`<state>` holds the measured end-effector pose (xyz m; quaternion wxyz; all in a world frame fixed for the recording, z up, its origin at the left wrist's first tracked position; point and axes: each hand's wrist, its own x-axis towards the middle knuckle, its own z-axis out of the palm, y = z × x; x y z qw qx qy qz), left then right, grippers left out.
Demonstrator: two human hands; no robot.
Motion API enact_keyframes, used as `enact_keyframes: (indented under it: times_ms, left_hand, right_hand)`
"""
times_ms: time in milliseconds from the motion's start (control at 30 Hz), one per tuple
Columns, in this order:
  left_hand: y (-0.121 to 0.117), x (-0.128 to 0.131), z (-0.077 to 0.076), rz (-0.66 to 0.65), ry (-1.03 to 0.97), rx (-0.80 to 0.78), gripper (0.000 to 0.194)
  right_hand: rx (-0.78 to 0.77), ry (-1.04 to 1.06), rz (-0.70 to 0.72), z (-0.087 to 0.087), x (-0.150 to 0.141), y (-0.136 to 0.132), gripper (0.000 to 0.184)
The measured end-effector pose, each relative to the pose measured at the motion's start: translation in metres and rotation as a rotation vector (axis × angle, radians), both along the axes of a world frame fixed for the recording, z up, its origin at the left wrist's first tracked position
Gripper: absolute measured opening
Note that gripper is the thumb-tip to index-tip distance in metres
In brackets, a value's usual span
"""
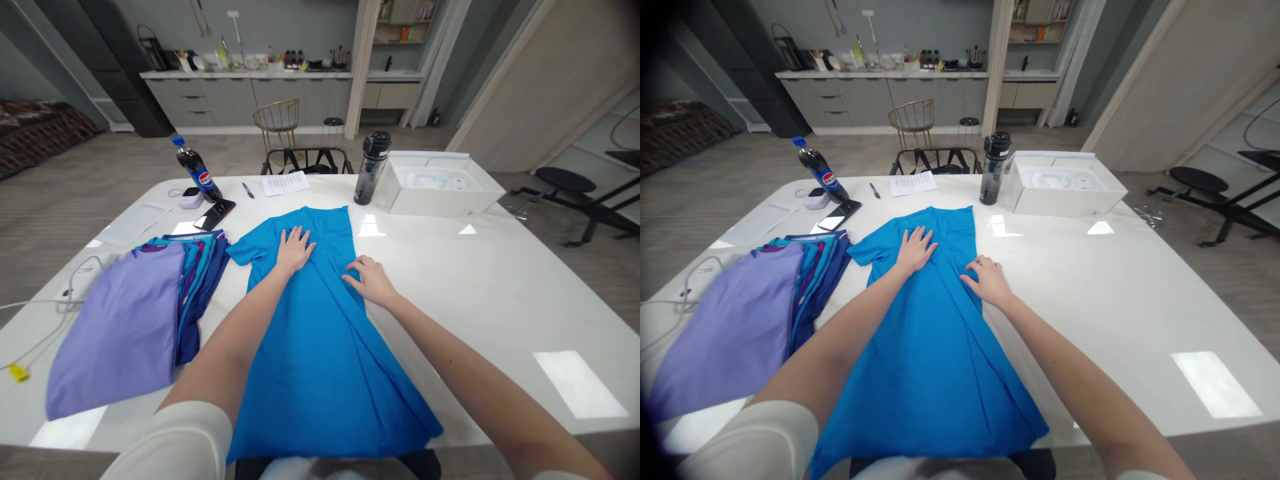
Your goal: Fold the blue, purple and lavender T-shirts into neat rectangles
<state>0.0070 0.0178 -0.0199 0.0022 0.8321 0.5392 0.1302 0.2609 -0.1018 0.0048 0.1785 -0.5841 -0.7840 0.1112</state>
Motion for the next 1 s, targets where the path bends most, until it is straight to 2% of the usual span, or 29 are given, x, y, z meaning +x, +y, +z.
enact_keyframes:
  times_ms: [100, 200, 367, 567, 733, 833, 933, 1000]
  left_hand:
    - [-0.02, 0.002, 0.014, -0.254, 0.067, 0.067, 0.042]
    - [-0.047, 0.004, 0.025, -0.476, 0.117, 0.012, 0.033]
    - [-0.089, 0.009, 0.028, -0.669, 0.153, -0.066, 0.03]
    - [-0.123, 0.017, 0.025, -0.658, 0.156, -0.051, 0.03]
    - [-0.142, 0.032, 0.021, -0.58, 0.158, -0.018, 0.029]
    - [-0.152, 0.039, 0.024, -0.518, 0.118, -0.023, 0.027]
    - [-0.157, 0.035, 0.037, -0.449, 0.009, -0.041, 0.028]
    - [-0.159, 0.022, 0.047, -0.404, -0.064, -0.039, 0.029]
  right_hand:
    - [-0.141, 0.049, 0.054, 0.012, 0.009, -0.053, 0.029]
    - [-0.305, 0.026, 0.039, 0.021, 0.022, -0.105, 0.031]
    - [-0.4, -0.147, 0.006, 0.032, 0.037, -0.174, 0.033]
    - [-0.396, -0.369, -0.092, 0.044, 0.034, -0.226, 0.023]
    - [-0.446, -0.411, -0.128, 0.045, 0.036, -0.257, 0.018]
    - [-0.516, -0.24, -0.134, 0.058, 0.039, -0.266, 0.024]
    - [-0.549, 0.094, -0.07, 0.087, 0.03, -0.268, 0.036]
    - [-0.536, 0.311, 0.004, 0.106, 0.011, -0.267, 0.043]
